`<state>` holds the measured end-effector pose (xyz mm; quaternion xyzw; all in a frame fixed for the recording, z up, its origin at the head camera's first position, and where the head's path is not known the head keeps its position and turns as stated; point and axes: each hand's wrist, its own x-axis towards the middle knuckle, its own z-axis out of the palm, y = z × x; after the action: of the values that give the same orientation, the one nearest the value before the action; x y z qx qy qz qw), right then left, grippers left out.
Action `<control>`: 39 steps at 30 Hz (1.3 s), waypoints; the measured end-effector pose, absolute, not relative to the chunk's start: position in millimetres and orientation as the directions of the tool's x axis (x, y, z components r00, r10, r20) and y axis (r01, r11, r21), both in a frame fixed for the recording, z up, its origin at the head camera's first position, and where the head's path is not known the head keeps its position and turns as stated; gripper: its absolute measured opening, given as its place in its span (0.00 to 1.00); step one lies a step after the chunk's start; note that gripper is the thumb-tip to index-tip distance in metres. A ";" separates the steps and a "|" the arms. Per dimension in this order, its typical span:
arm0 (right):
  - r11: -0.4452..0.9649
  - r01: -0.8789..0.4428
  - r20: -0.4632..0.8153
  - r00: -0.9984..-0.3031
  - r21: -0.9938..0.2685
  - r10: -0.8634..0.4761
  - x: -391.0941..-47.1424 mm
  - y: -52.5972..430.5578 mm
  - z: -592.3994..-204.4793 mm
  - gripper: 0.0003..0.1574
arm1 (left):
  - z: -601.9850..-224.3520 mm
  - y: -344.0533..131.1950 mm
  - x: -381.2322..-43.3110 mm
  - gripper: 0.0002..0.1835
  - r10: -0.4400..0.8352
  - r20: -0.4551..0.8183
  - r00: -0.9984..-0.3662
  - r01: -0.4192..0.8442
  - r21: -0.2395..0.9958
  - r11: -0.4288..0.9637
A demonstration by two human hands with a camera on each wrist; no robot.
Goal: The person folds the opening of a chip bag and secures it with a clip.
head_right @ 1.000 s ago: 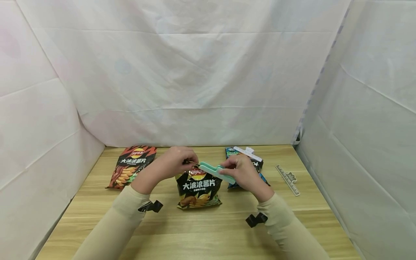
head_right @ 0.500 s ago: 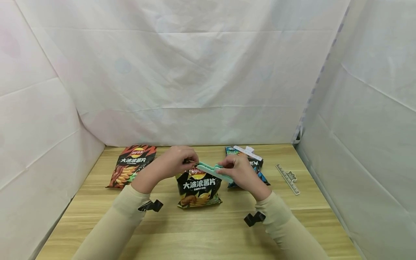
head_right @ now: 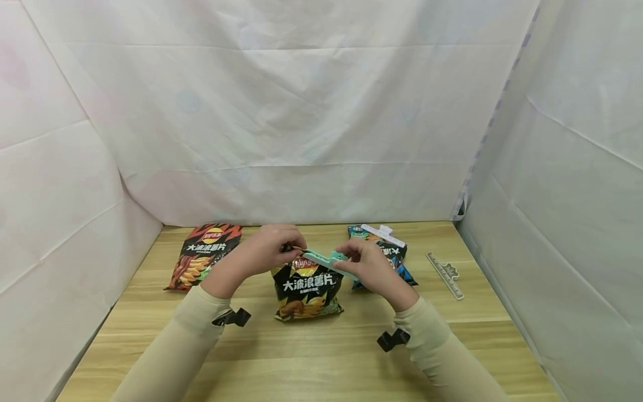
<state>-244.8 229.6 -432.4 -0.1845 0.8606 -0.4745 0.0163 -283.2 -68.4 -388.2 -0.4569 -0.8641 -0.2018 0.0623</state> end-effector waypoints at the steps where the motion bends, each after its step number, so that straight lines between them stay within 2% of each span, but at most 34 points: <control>1: 0.480 -0.303 0.148 -0.931 -0.823 -0.334 -244.8 229.4 -432.2 0.14 | -388.2 -69.3 -282.9 0.02 0.763 0.296 -0.575 0.815 0.293 0.500; 11: 0.493 -0.304 0.150 -0.933 -0.815 -0.328 -244.3 229.4 -432.6 0.16 | -392.4 -85.2 -283.4 0.05 0.727 0.298 -0.618 0.779 0.352 0.519; 21: 0.492 -0.308 0.158 -0.933 -0.814 -0.324 -245.5 230.9 -435.9 0.15 | -401.4 -107.6 -284.4 0.08 0.661 0.251 -0.707 0.678 0.505 0.533; 27: 0.486 -0.288 0.136 -0.936 -0.825 -0.324 -245.6 230.3 -434.2 0.16 | -409.9 -115.8 -282.9 0.10 0.623 0.253 -0.740 0.650 0.506 0.567; 39: 0.501 -0.258 0.095 -0.940 -0.826 -0.328 -246.7 231.4 -433.1 0.17 | -417.6 -114.1 -277.0 0.07 0.590 0.351 -0.727 0.679 0.495 0.542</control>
<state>-246.7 231.4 -433.1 -0.1693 0.8655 -0.4699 0.0369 -277.0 -114.1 -417.6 -0.3624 -0.8752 -0.3125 0.0713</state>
